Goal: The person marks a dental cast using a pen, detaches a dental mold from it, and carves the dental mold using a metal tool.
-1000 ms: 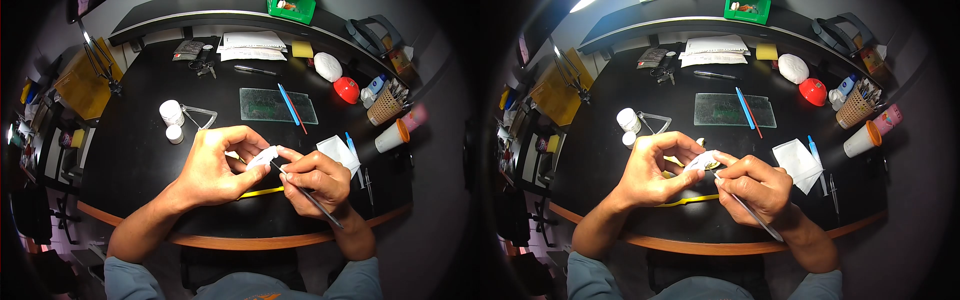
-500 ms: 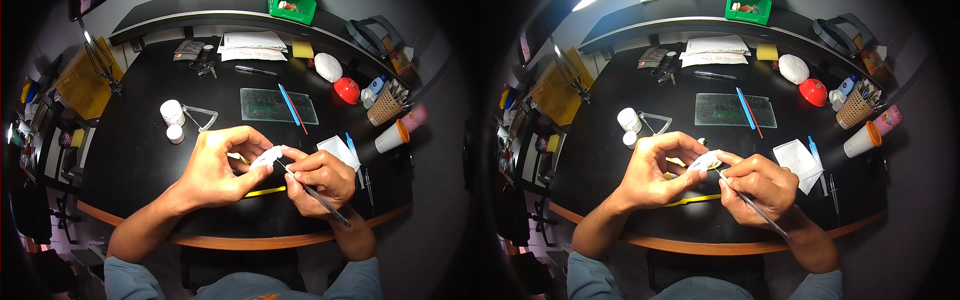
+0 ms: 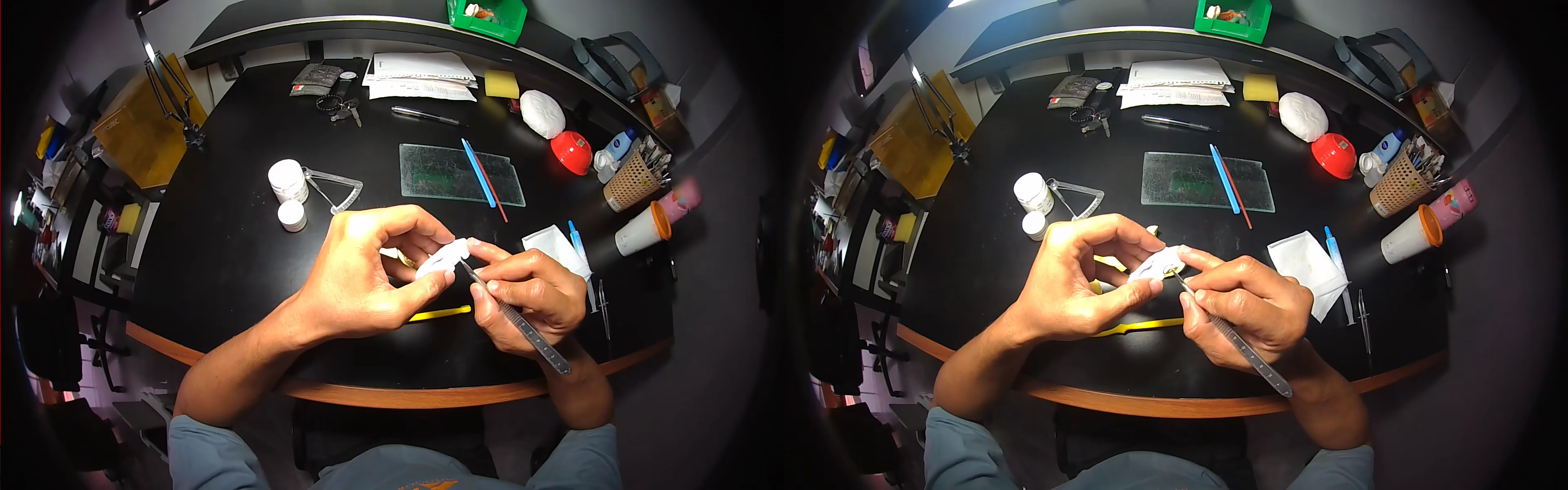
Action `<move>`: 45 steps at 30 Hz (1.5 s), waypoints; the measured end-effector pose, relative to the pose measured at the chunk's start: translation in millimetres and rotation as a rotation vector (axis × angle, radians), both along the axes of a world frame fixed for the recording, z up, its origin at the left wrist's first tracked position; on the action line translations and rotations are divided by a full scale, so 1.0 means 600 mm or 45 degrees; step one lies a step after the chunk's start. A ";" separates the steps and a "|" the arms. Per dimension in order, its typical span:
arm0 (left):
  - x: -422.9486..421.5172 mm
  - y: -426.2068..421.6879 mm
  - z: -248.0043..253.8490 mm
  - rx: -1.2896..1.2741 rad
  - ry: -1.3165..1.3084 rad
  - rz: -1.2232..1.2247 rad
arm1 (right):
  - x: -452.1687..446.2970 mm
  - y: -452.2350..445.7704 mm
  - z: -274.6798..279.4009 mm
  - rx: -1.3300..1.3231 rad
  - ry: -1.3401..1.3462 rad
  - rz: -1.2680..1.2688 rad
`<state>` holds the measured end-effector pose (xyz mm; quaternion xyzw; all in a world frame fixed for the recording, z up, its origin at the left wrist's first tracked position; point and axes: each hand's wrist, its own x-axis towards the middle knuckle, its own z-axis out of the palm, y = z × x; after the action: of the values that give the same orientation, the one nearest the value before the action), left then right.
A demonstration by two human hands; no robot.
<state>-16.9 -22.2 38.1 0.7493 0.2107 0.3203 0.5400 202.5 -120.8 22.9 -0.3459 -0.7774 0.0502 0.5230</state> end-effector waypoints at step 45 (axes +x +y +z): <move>0.002 -0.003 -0.005 -0.004 -0.039 0.017 | -0.009 0.000 0.006 0.013 0.004 -0.058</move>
<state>-15.7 -23.8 34.9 0.7420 0.2081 0.3349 0.5422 197.3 -120.7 26.2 -0.3607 -0.7687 0.0351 0.5270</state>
